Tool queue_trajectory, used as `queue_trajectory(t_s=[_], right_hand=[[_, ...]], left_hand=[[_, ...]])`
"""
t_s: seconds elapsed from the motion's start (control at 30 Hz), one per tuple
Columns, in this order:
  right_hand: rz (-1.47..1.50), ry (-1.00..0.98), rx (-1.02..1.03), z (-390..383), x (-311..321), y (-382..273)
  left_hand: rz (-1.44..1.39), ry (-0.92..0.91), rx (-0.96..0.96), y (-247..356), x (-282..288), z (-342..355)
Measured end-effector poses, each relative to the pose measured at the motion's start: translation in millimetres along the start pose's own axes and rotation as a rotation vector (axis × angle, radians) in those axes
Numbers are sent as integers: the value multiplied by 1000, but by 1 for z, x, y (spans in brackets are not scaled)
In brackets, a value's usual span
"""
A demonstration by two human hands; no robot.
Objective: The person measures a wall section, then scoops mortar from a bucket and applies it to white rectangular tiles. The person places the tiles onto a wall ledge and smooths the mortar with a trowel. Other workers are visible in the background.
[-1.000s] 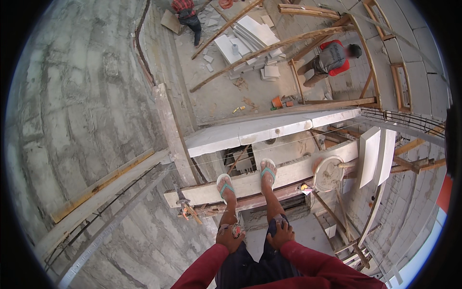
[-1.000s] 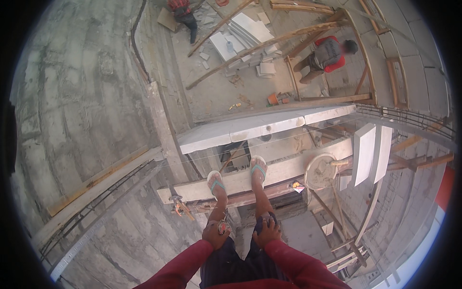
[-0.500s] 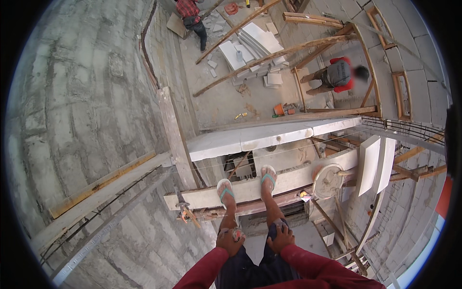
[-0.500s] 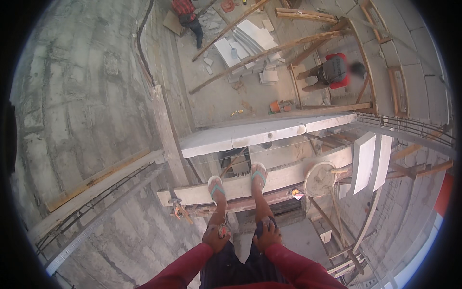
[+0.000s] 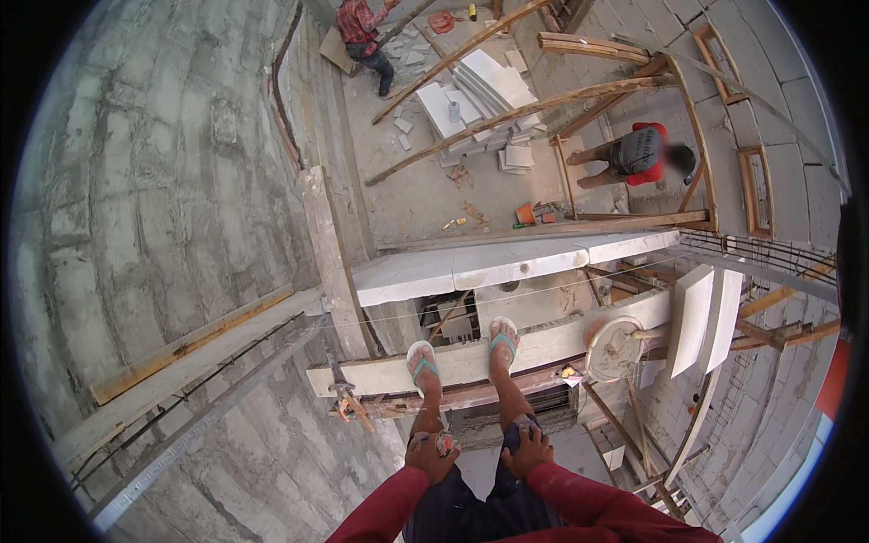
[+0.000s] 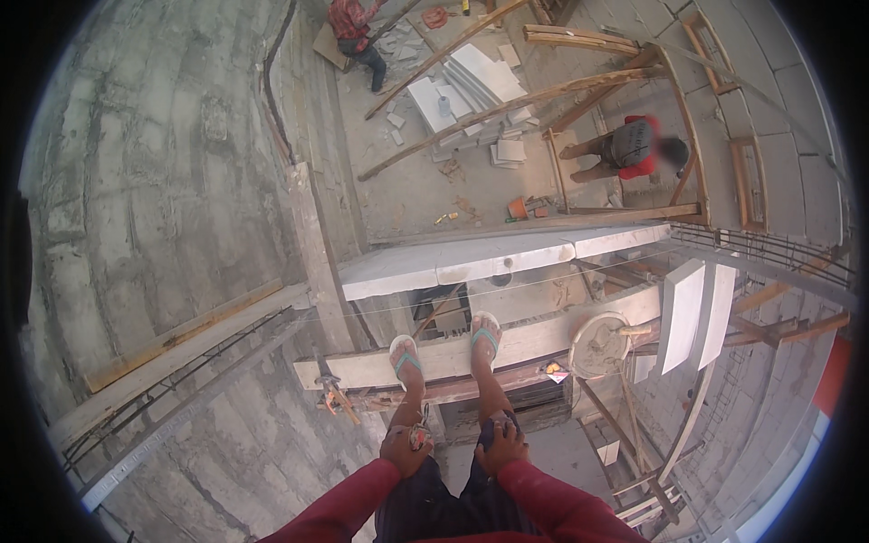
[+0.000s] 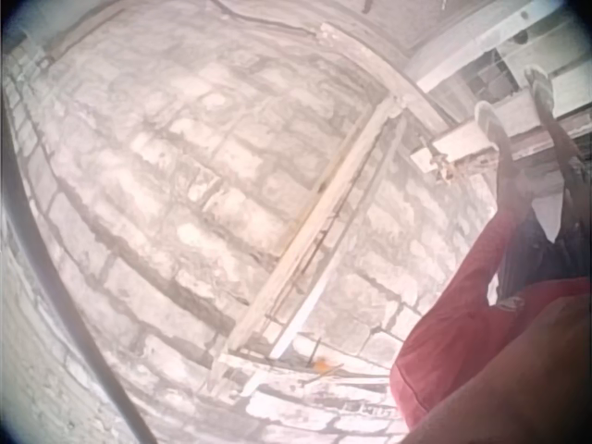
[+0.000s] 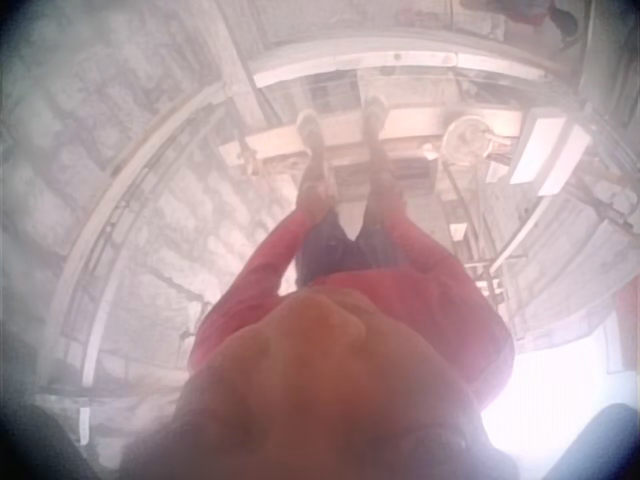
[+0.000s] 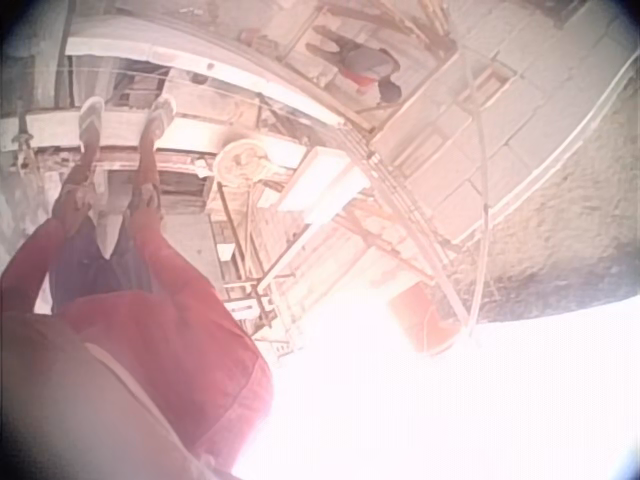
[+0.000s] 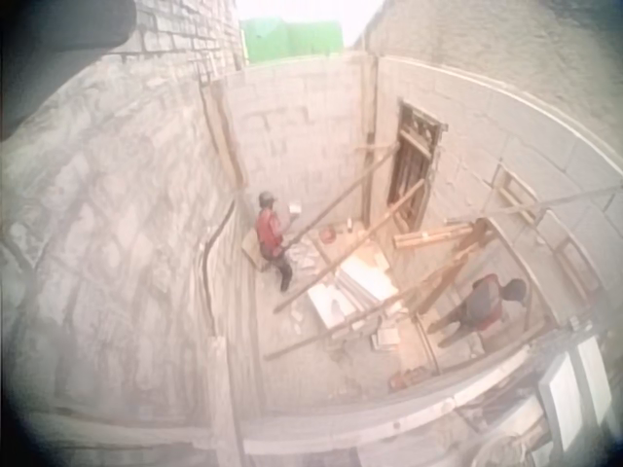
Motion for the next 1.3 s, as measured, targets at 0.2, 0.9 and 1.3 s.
queue_trajectory(t_s=[0.2, 0.9, 1.3], right_hand=[[-7, 17, 9, 1, -1, -1], [-36, 5, 2, 3, 1, -5], [-35, -1, 1, 2, 2, -5]], left_hand=[[-10, 6, -6, -6, -3, 2], [-36, -22, 27, -15, -7, 5], [-36, -29, 38, -16, -7, 5]])
Point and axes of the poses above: each hand's wrist, its own z-axis towards the middle knuckle, its own x-axis out of the back of the hand, y = z × x, the point moved 7 cm from there along z, towards the middle knuckle, and after that the axes turned 3 degrees about -z, right-handed, at the moved point
